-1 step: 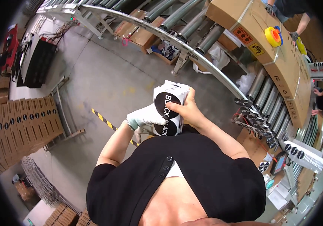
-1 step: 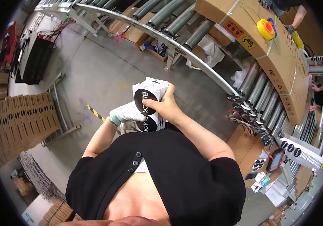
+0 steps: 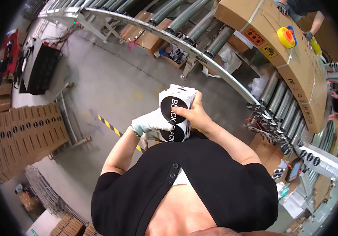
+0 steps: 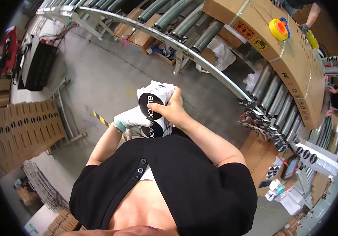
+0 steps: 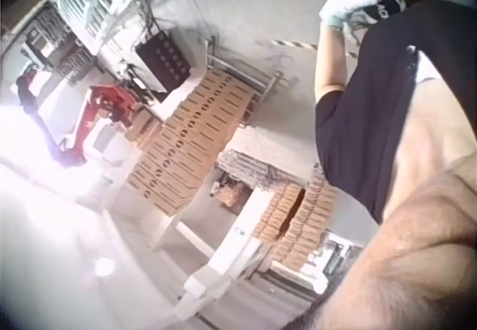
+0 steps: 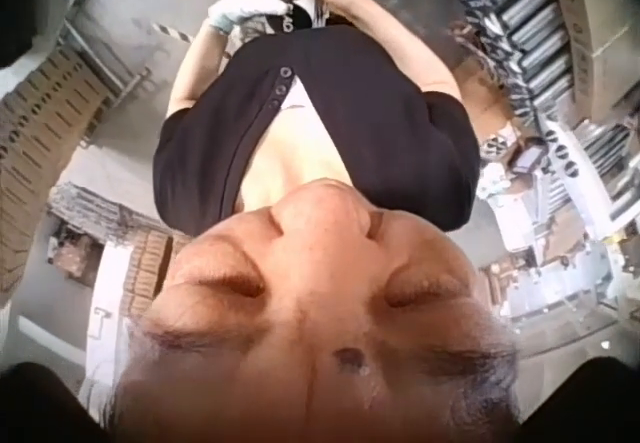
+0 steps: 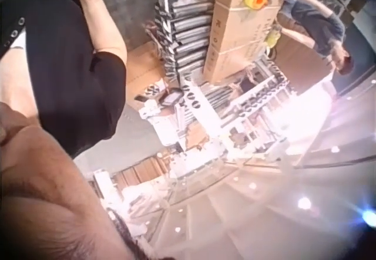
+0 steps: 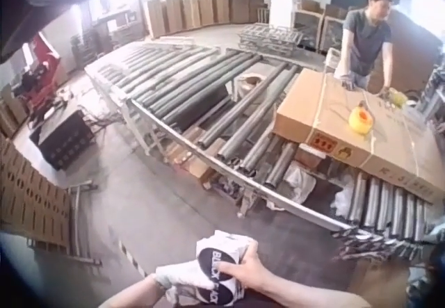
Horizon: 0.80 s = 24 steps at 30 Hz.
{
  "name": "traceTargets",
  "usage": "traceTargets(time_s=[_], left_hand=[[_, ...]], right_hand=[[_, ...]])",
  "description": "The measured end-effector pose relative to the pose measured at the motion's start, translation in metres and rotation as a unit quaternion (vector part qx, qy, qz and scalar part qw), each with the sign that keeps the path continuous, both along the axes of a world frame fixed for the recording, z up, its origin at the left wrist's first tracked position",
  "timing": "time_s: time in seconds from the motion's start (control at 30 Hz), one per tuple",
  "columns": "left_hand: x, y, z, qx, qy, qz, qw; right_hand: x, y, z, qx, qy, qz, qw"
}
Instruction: Apply labels to a cardboard box and seal it using a handheld tape dispenser on a conveyor line.
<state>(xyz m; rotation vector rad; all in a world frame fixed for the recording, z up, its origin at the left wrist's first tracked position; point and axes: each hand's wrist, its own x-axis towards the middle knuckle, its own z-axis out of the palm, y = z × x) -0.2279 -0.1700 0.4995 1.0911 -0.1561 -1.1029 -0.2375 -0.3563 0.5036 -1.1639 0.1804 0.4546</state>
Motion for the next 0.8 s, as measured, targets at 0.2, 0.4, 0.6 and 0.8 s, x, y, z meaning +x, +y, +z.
traceTargets(time_s=[0.2, 0.4, 0.6, 0.8], left_hand=[[0.044, 0.006, -0.009, 0.068, 0.002, 0.026, 0.997], [0.106, 0.028, 0.011, 0.122, 0.047, -0.003, 0.991], [0.153, 0.072, -0.011, 0.131, 0.151, -0.123, 0.972], [0.22, 0.139, -0.068, 0.277, 0.237, -0.341, 0.867]], right_hand=[[0.052, 0.008, -0.018, 0.044, -0.002, -0.013, 0.999], [0.125, -0.026, -0.053, 0.129, 0.111, 0.154, 0.973], [0.19, 0.004, -0.126, 0.307, 0.182, 0.354, 0.865], [0.222, 0.1, -0.126, -0.017, 0.115, 0.53, 0.84]])
